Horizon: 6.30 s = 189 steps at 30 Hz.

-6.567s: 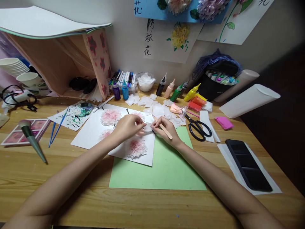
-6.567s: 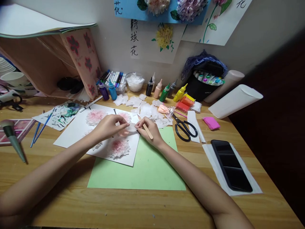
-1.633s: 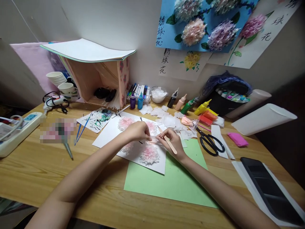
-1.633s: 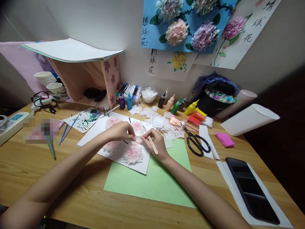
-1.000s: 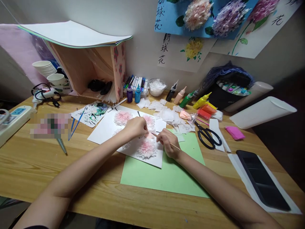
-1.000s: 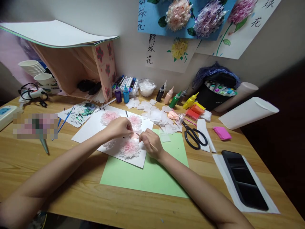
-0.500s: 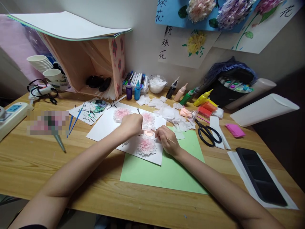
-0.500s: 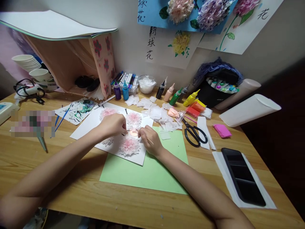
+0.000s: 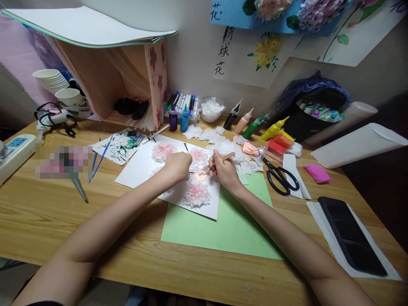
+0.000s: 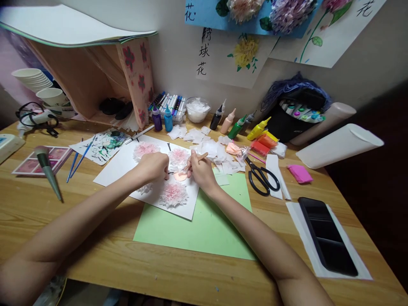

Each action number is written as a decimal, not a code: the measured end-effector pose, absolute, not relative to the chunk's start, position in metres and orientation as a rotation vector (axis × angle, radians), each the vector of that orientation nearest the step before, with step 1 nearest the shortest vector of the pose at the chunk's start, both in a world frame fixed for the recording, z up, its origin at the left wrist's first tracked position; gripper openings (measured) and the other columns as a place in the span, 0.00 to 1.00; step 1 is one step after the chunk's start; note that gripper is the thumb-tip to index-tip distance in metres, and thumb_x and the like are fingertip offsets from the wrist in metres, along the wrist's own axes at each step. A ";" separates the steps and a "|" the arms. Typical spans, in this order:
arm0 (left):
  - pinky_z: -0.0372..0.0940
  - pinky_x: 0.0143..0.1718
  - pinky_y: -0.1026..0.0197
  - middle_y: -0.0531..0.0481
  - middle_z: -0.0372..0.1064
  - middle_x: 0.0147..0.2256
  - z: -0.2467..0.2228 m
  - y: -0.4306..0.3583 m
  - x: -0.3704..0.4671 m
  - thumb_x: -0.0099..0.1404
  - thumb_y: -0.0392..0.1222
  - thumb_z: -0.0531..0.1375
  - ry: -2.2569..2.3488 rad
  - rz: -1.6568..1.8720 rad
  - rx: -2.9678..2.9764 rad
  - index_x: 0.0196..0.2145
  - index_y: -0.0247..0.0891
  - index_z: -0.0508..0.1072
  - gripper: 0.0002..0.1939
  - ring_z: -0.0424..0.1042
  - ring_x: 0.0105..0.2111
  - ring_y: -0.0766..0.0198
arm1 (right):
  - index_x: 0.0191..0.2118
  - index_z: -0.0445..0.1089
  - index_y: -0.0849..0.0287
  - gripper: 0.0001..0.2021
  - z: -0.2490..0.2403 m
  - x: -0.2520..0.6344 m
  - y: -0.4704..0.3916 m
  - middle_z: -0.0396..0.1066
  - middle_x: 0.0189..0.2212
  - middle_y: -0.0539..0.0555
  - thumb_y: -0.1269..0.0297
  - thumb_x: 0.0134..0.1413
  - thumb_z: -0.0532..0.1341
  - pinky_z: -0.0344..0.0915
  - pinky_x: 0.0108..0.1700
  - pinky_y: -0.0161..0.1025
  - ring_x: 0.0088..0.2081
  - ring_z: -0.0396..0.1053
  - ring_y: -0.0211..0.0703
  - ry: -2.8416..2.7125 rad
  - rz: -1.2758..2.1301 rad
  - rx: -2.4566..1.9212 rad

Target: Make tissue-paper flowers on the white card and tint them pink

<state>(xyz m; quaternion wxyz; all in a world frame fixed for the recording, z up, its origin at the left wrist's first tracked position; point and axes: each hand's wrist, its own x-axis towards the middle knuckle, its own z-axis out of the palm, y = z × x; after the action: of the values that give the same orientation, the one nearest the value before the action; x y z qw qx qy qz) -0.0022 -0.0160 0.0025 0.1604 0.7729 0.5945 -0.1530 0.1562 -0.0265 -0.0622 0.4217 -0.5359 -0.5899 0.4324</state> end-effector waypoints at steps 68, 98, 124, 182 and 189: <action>0.65 0.36 0.61 0.40 0.77 0.38 0.007 -0.014 -0.002 0.52 0.36 0.64 1.638 -0.512 2.238 0.33 0.35 0.78 0.08 0.74 0.41 0.53 | 0.20 0.68 0.60 0.25 -0.022 0.214 -0.019 0.70 0.18 0.50 0.53 0.64 0.49 0.57 0.27 0.33 0.22 0.63 0.34 -2.106 1.196 -0.978; 0.64 0.37 0.61 0.42 0.77 0.36 0.005 -0.015 -0.003 0.53 0.37 0.63 1.640 -0.489 2.259 0.35 0.37 0.78 0.10 0.74 0.41 0.53 | 0.19 0.66 0.59 0.25 -0.045 0.176 -0.031 0.68 0.16 0.50 0.49 0.62 0.50 0.62 0.32 0.35 0.23 0.67 0.38 -1.899 1.143 -1.178; 0.65 0.36 0.60 0.40 0.76 0.36 0.000 -0.013 -0.003 0.52 0.39 0.65 1.640 -0.471 2.265 0.35 0.35 0.78 0.10 0.74 0.40 0.51 | 0.18 0.66 0.60 0.29 -0.049 0.172 -0.023 0.66 0.11 0.51 0.37 0.53 0.52 0.52 0.20 0.34 0.15 0.59 0.34 -1.414 1.354 -1.365; 0.64 0.39 0.60 0.42 0.77 0.35 0.009 -0.016 -0.001 0.53 0.37 0.64 1.642 -0.486 2.224 0.38 0.37 0.78 0.12 0.73 0.42 0.52 | 0.14 0.60 0.56 0.29 -0.056 0.171 -0.036 0.63 0.11 0.49 0.48 0.64 0.45 0.61 0.32 0.37 0.21 0.66 0.38 -1.957 0.872 -1.161; 0.64 0.41 0.60 0.41 0.76 0.35 0.003 -0.015 -0.003 0.52 0.41 0.66 1.661 -0.444 2.226 0.39 0.38 0.78 0.15 0.73 0.43 0.51 | 0.17 0.60 0.57 0.28 -0.054 0.161 -0.032 0.61 0.11 0.47 0.41 0.58 0.49 0.61 0.27 0.37 0.17 0.63 0.37 -1.704 1.096 -1.234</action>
<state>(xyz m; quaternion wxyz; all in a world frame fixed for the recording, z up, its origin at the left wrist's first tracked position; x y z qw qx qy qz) -0.0030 -0.0149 0.0031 0.1636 0.7807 0.5826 -0.1559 0.1610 -0.0320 -0.0541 0.3751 -0.4823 -0.6659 0.4281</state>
